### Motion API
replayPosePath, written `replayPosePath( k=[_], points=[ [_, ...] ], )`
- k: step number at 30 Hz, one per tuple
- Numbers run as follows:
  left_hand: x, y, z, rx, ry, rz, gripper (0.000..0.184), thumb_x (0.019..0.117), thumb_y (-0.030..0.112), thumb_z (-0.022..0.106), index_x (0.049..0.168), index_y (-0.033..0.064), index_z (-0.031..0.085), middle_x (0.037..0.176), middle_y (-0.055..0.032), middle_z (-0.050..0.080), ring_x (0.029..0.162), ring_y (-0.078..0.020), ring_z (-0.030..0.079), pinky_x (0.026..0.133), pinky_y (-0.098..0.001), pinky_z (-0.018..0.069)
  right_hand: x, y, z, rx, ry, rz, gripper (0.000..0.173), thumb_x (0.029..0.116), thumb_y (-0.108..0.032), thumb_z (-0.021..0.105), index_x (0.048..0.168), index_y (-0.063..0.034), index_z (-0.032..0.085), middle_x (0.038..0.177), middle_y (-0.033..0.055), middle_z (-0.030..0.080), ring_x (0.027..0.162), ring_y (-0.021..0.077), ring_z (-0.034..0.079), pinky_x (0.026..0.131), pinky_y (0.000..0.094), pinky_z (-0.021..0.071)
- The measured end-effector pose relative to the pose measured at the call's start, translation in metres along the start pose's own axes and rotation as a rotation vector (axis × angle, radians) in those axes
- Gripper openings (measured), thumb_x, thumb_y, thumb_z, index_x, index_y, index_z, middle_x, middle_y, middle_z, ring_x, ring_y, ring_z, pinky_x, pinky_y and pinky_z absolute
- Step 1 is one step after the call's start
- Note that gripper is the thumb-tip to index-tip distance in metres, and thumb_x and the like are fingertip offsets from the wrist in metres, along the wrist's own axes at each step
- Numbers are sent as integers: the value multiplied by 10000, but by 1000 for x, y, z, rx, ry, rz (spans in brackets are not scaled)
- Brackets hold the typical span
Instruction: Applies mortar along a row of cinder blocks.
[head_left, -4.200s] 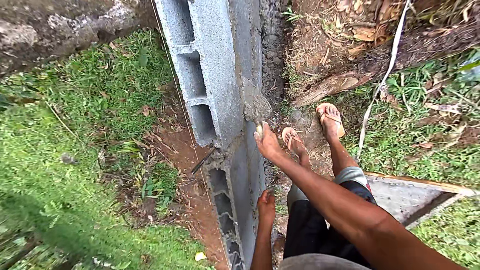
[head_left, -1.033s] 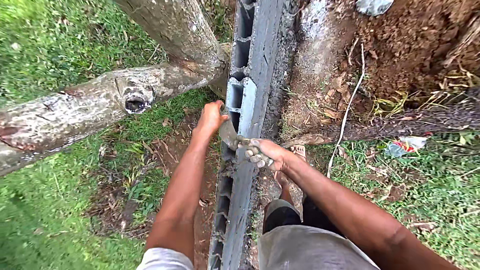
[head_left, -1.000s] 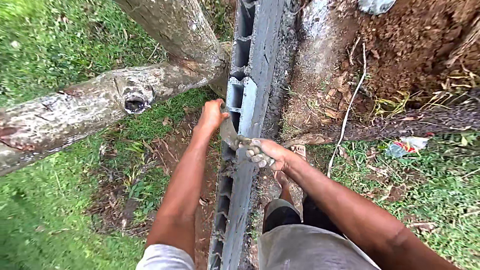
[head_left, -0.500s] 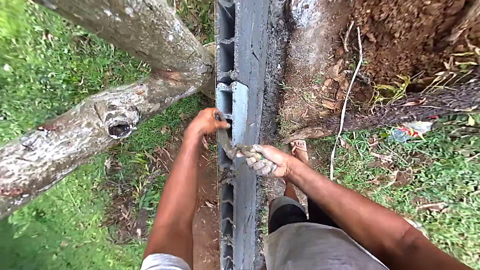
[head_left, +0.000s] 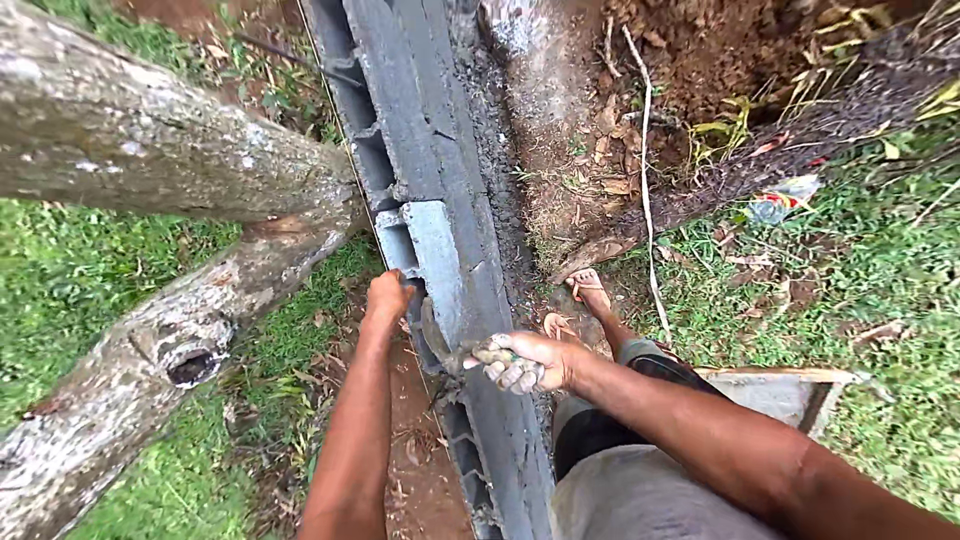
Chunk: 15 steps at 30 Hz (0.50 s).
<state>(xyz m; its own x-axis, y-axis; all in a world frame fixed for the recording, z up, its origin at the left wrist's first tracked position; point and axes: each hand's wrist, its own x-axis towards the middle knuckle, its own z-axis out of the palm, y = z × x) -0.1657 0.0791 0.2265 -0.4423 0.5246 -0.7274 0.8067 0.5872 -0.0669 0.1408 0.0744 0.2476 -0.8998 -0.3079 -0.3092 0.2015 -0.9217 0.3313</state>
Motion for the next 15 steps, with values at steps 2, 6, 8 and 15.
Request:
replayPosePath(
  k=[2,6,8,15],
  points=[
    [0,4,-7,-25,-26,-12,298,975,216,690,1166,-12,690,1119,-303,681,1083,-493,653,945,-697,486,1,0,-2,-11,-32,12,524,1122,-371,183,1232,-58,588,675,-23,512,425,14,399,377,139,332],
    [-30,6,-25,-164,58,-85,283,1010,252,645,1175,30,701,1085,-253,707,1048,-448,671,933,-682,486,7,-1,1,-9,-28,23,515,1123,-371,191,1204,-60,593,651,-28,500,415,11,397,369,139,325],
    [-53,2,-31,-235,117,-106,287,1022,260,633,1203,47,698,1085,-226,716,1036,-414,681,936,-661,491,13,1,-2,14,-4,18,498,1121,-363,216,1172,-49,598,624,-32,481,409,13,388,371,139,322],
    [-114,-24,-20,-374,151,-145,283,1040,237,610,1237,44,673,1102,-203,712,981,-351,697,908,-601,527,8,-4,13,-77,-31,56,499,1122,-372,206,1150,-58,592,615,-45,466,410,3,382,371,131,319]
  ],
)
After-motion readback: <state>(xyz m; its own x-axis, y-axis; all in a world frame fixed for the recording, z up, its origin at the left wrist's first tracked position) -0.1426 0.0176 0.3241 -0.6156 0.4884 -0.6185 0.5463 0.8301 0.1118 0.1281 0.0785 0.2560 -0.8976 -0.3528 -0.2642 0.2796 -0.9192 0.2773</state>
